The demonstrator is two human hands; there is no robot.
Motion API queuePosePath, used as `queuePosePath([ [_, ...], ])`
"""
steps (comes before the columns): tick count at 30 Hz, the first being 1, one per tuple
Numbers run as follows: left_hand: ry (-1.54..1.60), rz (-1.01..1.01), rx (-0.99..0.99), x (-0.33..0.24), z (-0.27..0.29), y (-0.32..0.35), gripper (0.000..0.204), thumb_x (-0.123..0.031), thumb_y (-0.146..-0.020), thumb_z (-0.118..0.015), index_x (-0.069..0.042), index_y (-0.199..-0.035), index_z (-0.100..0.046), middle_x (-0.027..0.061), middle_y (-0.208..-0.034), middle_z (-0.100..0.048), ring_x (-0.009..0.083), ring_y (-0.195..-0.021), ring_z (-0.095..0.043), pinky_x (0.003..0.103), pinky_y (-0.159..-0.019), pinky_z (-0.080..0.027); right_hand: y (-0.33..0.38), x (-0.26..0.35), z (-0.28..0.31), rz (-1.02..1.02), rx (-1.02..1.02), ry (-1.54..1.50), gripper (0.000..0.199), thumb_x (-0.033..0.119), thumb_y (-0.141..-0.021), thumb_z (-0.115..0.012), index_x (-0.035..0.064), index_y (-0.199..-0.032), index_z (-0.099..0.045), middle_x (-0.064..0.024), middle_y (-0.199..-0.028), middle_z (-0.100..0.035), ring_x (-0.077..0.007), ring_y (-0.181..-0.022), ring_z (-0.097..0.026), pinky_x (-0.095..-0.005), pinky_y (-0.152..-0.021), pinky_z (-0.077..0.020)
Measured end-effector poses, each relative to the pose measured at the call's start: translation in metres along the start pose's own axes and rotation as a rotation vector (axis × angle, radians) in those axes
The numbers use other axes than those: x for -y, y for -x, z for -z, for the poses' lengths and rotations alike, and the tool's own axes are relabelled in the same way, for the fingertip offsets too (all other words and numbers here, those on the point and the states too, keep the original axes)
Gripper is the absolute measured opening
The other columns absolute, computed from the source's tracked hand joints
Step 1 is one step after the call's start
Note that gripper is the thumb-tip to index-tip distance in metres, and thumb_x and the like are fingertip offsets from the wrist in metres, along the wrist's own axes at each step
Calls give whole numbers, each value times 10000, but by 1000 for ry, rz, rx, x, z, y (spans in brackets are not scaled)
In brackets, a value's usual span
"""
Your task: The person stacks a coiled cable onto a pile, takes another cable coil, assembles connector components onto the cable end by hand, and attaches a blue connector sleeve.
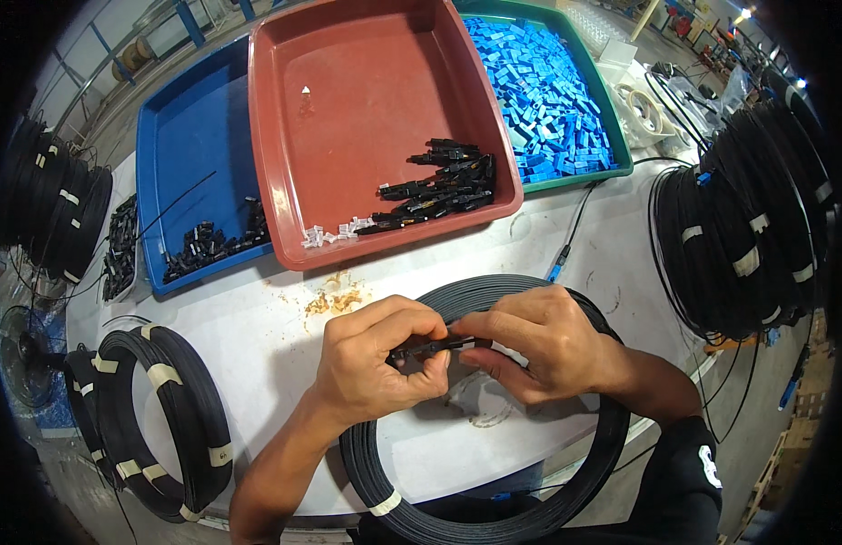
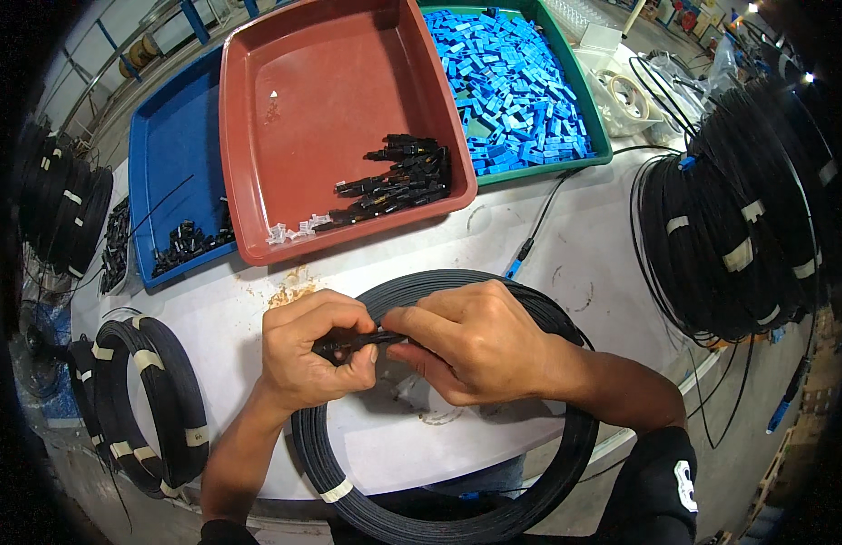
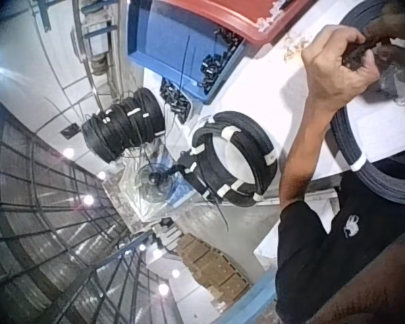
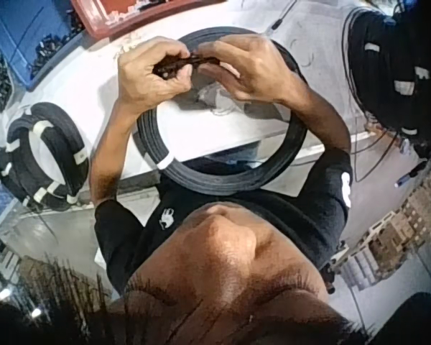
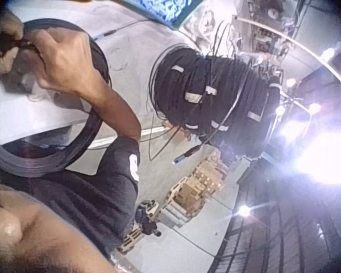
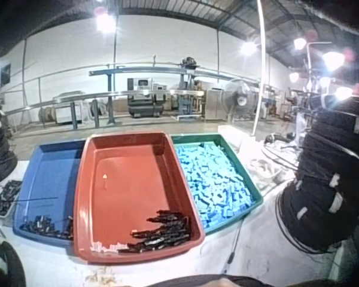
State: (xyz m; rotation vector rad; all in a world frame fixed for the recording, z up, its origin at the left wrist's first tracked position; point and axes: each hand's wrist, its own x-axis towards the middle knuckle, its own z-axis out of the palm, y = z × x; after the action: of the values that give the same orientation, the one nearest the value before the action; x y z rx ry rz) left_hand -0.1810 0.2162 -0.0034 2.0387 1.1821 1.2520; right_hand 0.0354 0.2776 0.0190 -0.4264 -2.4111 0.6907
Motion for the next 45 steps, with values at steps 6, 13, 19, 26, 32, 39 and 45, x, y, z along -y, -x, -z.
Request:
queuePosePath([
  [6,-39,-31,-22,-5,-2,-1,185,-19,-697,-749,2,-866,-678,92,-843,-686,140,-672,-672,265,-582,-555,2,1,-1,17,13,5,285,85,-764,-777,-1,-1005,-651,-104,-692,-631,-283,-559,-624,-385,-502,-491],
  [13,-38,-42,-90,-13,-8,-3,196,-35,-727,-744,26,-903,-682,91,-855,-671,138,-670,-651,262,-589,-551,3,1,-3,49,-122,-37,248,37,-747,-749,-4,-975,-659,-97,-669,-616,-261,-532,-606,-363,-478,-468],
  [19,-12,-42,-191,-32,-16,-2,209,-93,-768,-757,46,-908,-692,89,-847,-661,142,-677,-646,257,-574,-540,0,6,-3,126,-261,-51,193,35,-692,-711,-20,-873,-676,-84,-635,-611,-192,-489,-574,-311,-453,-433],
  [26,15,-8,-253,-31,-25,4,207,-97,-764,-772,51,-897,-713,101,-844,-670,123,-631,-627,242,-526,-521,5,10,-3,70,-282,-103,194,26,-735,-723,-42,-907,-668,-124,-717,-656,-249,-562,-634,-328,-510,-491],
  [32,26,-68,-270,-24,-23,5,240,-90,-746,-784,54,-927,-721,117,-841,-683,111,-630,-634,242,-521,-533,8,8,-6,101,-278,-104,212,-5,-731,-730,-38,-928,-661,-123,-725,-663,-239,-581,-661,-324,-522,-525],
  [39,27,-62,-212,-22,-17,4,219,-124,-727,-761,45,-857,-711,116,-803,-675,125,-620,-614,243,-521,-502,3,10,-1,142,-208,-32,243,-13,-706,-733,-12,-933,-644,-89,-692,-634,-224,-557,-644,-325,-487,-514],
  [45,8,-71,-179,-19,-17,5,244,-175,-710,-756,46,-790,-687,113,-770,-661,116,-593,-580,233,-503,-464,6,7,-1,168,-158,24,256,-20,-707,-718,-5,-950,-638,-65,-669,-591,-218,-522,-613,-333,-458,-492],
])
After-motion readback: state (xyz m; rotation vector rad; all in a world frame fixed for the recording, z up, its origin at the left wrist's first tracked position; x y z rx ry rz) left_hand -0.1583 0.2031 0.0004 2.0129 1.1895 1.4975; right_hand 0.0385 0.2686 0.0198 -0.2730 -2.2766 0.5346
